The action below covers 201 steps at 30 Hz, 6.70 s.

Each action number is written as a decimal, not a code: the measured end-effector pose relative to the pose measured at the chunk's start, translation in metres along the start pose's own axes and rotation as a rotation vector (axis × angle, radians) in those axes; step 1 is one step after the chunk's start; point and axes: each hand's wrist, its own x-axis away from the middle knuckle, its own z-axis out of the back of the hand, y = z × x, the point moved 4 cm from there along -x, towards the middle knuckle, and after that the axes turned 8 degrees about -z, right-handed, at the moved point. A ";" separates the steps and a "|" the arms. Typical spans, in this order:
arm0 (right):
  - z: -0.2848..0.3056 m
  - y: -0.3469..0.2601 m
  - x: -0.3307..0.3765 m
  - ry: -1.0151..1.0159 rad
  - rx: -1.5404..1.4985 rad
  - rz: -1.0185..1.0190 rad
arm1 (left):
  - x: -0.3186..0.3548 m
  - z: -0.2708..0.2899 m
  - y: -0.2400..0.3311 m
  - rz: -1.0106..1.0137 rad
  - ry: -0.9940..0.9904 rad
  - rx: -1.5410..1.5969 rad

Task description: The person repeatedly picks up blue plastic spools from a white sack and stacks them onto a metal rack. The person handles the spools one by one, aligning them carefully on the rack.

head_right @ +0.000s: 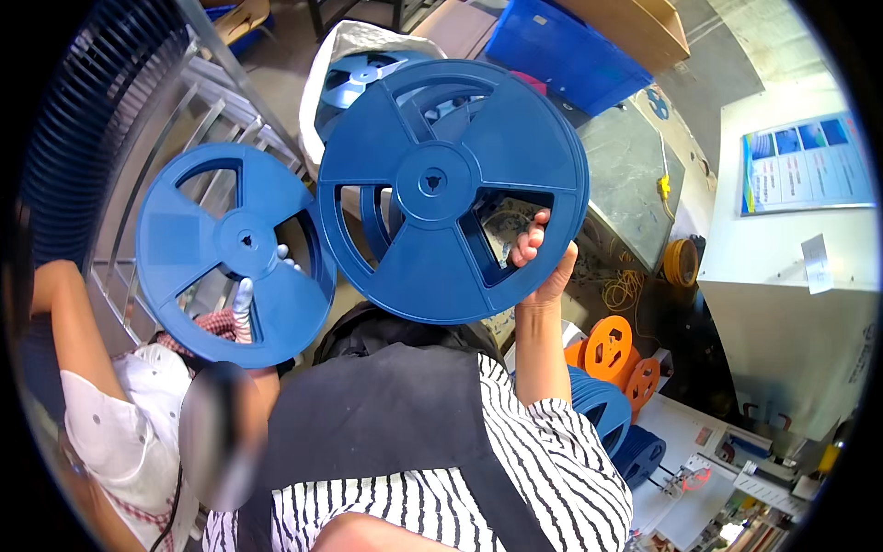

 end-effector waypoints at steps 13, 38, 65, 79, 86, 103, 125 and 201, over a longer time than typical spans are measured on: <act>-0.022 0.020 -0.016 0.056 0.091 -0.040 | 0.005 -0.041 0.006 -0.252 0.273 -0.433; -0.160 0.131 0.004 -0.535 1.419 -0.156 | -0.051 -0.077 -0.068 0.118 -0.094 -0.058; -0.034 -0.006 0.038 0.575 0.797 -0.517 | 0.006 -0.097 -0.069 0.142 -0.268 0.205; -0.037 -0.009 0.039 0.611 0.805 -0.346 | -0.008 -0.094 -0.062 0.143 -0.315 0.293; -0.034 -0.022 0.018 0.625 0.707 -0.215 | -0.014 -0.107 -0.056 0.038 -0.260 0.243; 0.031 0.003 -0.117 0.366 0.675 -0.366 | -0.100 0.021 0.000 -0.460 0.471 -0.388; -0.019 0.131 -0.185 0.710 0.515 -0.474 | -0.340 0.229 0.399 -0.497 0.693 -0.618; 0.005 0.116 -0.207 0.416 -0.347 -0.002 | -0.238 0.108 0.201 -0.625 0.559 -1.072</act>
